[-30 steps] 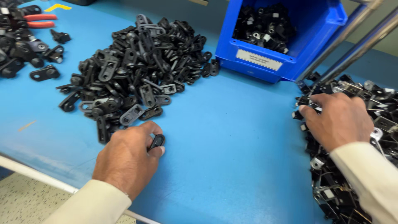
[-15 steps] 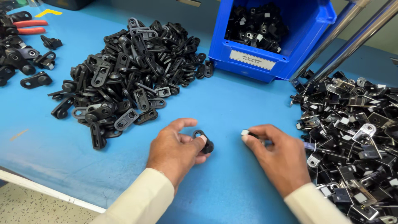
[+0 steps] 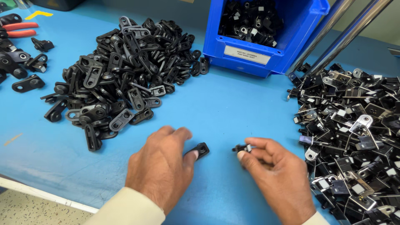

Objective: The person repeatedly picks a black plastic bracket from a pile on the left and a metal clip from a pile on the right, then presses them together to form an assembled unit. The assembled parts are placed into a blue bin in the center. The process is repeated continuously throughout the clip.

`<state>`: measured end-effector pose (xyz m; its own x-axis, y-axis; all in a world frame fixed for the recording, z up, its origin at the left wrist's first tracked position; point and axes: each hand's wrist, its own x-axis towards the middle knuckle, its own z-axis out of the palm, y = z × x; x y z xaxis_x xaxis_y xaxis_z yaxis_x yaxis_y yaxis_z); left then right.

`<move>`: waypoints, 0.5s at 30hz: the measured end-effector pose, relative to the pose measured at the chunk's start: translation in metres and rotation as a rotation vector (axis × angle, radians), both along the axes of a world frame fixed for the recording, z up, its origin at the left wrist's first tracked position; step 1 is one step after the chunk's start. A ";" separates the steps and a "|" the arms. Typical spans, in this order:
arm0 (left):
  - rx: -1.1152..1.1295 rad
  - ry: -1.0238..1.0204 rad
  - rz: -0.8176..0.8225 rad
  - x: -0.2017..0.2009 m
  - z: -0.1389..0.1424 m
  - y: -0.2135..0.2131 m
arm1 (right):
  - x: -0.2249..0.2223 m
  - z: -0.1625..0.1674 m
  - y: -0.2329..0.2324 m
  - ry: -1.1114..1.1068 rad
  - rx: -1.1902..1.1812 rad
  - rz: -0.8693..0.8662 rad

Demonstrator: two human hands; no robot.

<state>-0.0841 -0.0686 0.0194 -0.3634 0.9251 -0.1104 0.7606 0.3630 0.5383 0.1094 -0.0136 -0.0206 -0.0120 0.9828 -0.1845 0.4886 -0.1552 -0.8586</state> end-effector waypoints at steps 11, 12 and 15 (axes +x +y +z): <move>-0.086 -0.317 0.099 0.004 -0.011 0.028 | -0.023 0.006 -0.011 0.279 -0.160 -0.018; -0.079 -0.367 0.135 0.007 -0.011 0.028 | -0.024 0.006 -0.012 0.259 -0.155 -0.023; -0.034 -0.374 0.163 0.016 -0.012 0.026 | -0.028 0.004 -0.012 0.164 -0.115 -0.024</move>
<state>-0.0685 -0.0427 0.0074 -0.4341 0.8521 -0.2922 0.4453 0.4850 0.7527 0.0819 -0.0260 -0.0164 -0.0277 0.9557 -0.2931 0.3382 -0.2670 -0.9024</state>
